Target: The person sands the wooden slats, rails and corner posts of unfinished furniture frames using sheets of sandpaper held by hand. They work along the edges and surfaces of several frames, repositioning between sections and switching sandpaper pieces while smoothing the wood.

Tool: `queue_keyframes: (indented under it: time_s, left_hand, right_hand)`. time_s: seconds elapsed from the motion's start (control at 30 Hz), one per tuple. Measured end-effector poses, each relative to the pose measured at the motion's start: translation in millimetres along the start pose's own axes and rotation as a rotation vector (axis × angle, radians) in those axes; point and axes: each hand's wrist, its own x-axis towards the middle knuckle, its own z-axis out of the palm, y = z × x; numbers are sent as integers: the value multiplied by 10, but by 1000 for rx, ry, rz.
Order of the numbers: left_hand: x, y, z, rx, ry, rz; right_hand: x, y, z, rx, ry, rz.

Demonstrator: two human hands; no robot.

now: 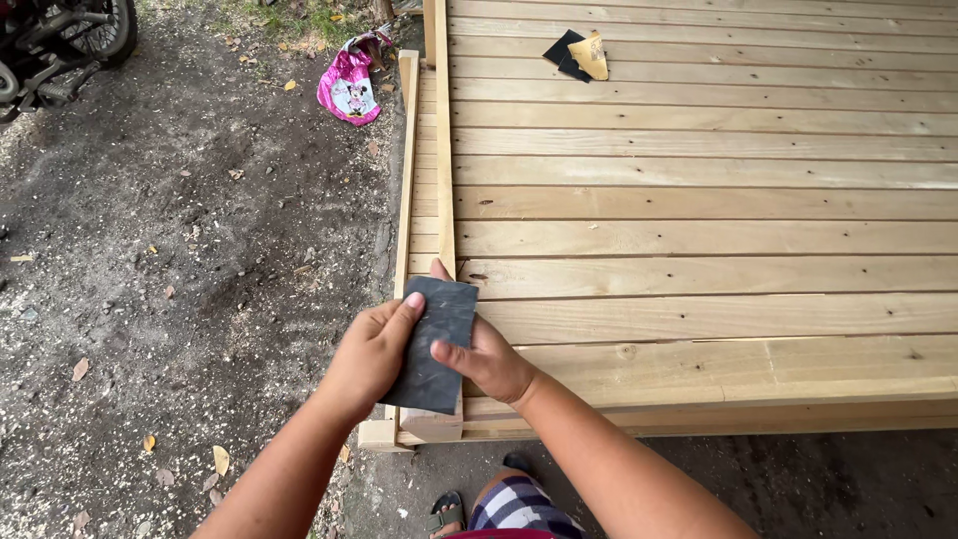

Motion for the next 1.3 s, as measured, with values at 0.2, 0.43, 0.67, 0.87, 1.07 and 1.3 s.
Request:
queue_keyframes:
  time_s: [0.2, 0.43, 0.67, 0.87, 1.07, 1.3]
  left_hand:
    - [357, -260, -105, -33, 151, 73]
    - [275, -598, -270, 277, -134, -111]
    - [-197, -538, -165, 1070, -443, -28]
    - [-278, -450, -70, 1095, -361, 151]
    - [-283, -473, -65, 1067, -394, 135]
    - [-305, -484, -72, 1022, -396, 171]
  right_hand:
    - [172, -172, -152, 413, 320, -16]
    - [-117, -23, -410, 37, 695, 529]
    - [-288, 366, 108, -553, 584, 553]
    - [-160, 499, 538, -962, 678, 610]
    - [138, 696, 257, -1059, 768, 598]
    - [713, 751, -183, -1059, 787, 531]
